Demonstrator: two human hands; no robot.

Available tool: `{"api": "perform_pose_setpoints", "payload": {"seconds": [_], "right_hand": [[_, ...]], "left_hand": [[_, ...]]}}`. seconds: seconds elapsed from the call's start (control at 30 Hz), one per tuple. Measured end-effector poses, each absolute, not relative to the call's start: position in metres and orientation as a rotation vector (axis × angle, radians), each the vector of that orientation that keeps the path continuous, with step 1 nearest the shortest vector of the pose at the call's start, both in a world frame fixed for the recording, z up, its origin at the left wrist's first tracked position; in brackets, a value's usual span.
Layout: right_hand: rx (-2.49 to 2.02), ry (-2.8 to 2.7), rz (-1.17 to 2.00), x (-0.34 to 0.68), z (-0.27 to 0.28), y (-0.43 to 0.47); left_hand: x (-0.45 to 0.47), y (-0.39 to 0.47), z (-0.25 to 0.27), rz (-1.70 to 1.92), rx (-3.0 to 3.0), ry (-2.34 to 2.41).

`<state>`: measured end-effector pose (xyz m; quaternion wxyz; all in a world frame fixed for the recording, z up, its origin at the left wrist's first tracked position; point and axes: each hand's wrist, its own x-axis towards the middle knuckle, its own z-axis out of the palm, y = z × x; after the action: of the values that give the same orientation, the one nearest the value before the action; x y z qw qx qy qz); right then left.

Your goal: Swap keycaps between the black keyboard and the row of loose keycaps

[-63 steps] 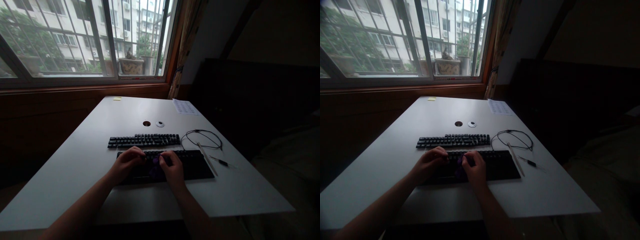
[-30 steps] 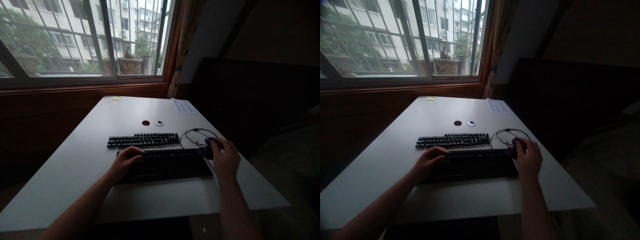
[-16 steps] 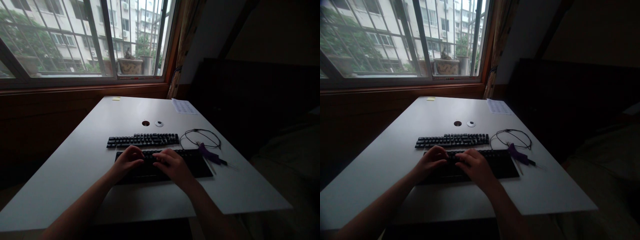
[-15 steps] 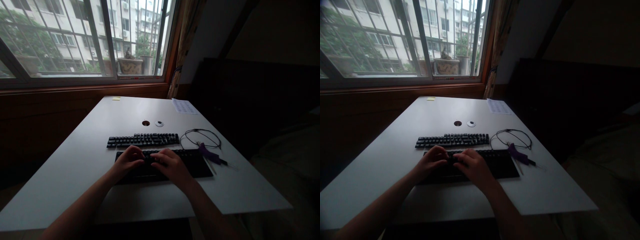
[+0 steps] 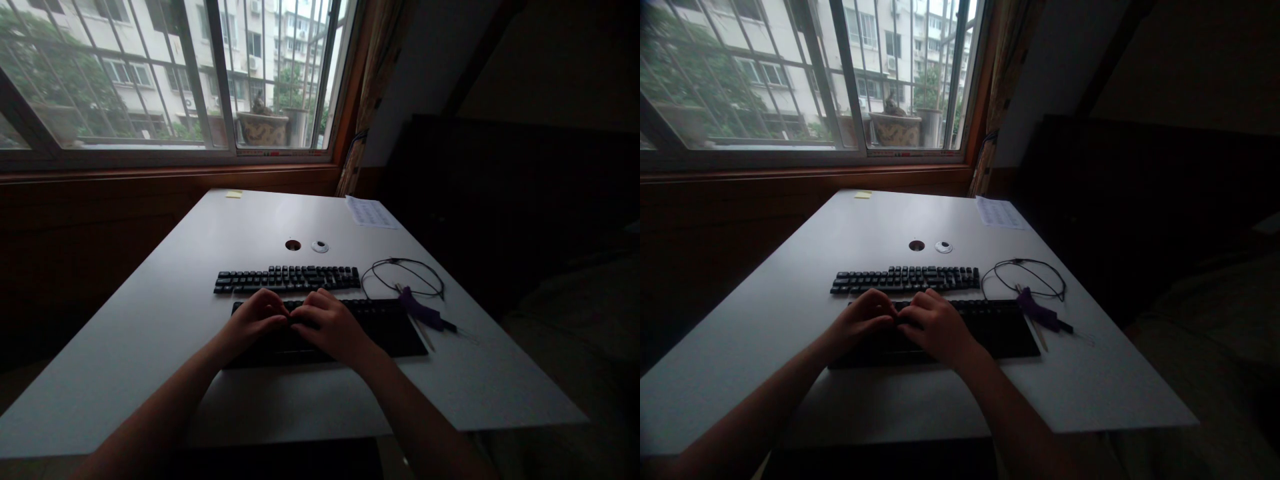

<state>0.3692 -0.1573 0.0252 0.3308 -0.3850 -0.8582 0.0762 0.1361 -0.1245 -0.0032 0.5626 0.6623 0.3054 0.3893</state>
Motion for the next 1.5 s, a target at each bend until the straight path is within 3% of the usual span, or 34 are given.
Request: {"api": "perform_pose_setpoints", "payload": {"seconds": [0.2, 0.43, 0.83, 1.5], "right_hand": [[-1.275, -2.159, 0.228, 0.370, 0.001, -0.148], [-1.309, -2.148, 0.252, 0.365, -0.016, -0.153], [-1.242, -2.297, -0.068, 0.364, -0.020, -0.161], [-1.110, -2.333, 0.039, 0.378, -0.017, -0.174]], "left_hand": [[0.122, -0.113, -0.001, 1.095, 2.049, 1.031], [0.117, -0.108, -0.008, 0.982, 2.598, 0.914], [0.117, -0.112, -0.012, 0.818, 2.753, 0.734], [0.114, -0.110, -0.012, 0.762, 2.686, 0.898]]}}
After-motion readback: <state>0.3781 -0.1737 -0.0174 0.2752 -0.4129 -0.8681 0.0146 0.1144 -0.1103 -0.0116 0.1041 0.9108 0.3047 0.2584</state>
